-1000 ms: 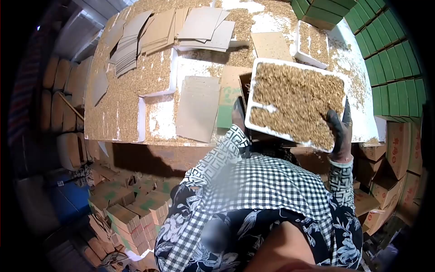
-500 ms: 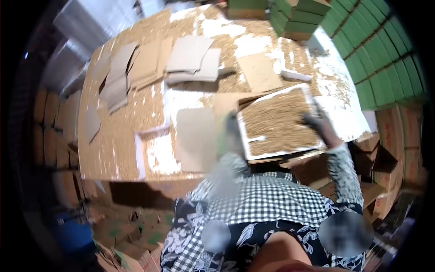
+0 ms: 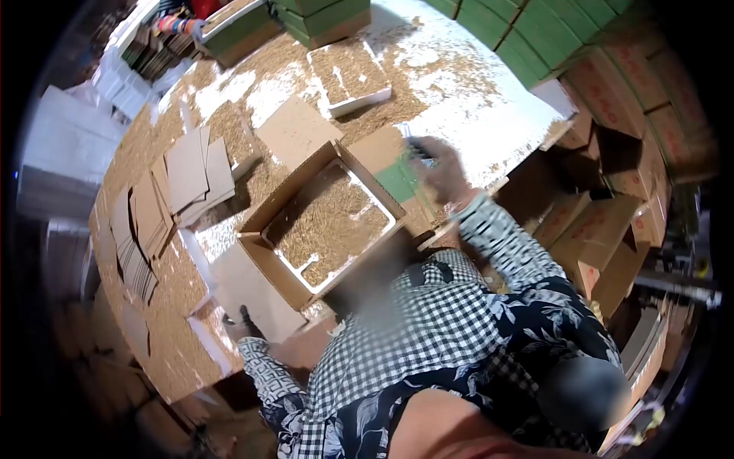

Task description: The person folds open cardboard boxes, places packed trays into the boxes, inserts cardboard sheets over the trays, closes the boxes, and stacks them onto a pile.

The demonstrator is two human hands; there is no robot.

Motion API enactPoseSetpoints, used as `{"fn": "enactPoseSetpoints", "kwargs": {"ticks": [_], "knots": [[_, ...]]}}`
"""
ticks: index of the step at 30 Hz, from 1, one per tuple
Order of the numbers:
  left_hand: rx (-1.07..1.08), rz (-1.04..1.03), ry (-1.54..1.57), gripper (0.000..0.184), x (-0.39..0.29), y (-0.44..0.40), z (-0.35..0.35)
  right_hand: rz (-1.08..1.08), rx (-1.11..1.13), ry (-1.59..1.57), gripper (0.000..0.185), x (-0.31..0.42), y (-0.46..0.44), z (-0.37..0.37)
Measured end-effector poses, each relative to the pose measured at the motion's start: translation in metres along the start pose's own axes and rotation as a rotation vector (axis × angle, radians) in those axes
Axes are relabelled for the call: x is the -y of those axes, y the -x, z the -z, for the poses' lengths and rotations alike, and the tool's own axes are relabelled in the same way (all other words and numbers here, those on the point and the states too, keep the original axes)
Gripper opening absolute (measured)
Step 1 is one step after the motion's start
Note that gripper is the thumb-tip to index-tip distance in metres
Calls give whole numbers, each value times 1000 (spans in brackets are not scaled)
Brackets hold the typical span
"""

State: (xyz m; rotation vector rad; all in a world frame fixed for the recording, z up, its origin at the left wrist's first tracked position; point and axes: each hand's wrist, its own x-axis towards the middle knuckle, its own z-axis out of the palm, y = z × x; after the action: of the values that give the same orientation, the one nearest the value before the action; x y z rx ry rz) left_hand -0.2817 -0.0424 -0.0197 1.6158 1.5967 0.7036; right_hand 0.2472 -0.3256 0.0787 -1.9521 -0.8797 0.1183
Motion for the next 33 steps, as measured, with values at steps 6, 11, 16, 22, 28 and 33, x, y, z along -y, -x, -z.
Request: {"fn": "enactPoseSetpoints", "kwargs": {"ticks": [6,11,16,22,28,33], "knots": [[-133,-182,-306,33,-45,-22,49,-384,298,410,41,-186,11,-3],[-223,-329,-269,36,-145,39,-1,-547,26,314,56,-164,-40,-50],[-309,-471,-363,35,-182,101,-42,-590,292,670,57,-170,-71,-87],[-454,-462,-73,30,-156,95,-33,-599,226,611,35,-221,-42,-41],[-390,-436,228,33,-157,95,-16,-446,191,683,55,-209,-30,-38],[-390,-389,273,36,-158,81,-4,-313,44,504,35,-227,-33,-52]]}}
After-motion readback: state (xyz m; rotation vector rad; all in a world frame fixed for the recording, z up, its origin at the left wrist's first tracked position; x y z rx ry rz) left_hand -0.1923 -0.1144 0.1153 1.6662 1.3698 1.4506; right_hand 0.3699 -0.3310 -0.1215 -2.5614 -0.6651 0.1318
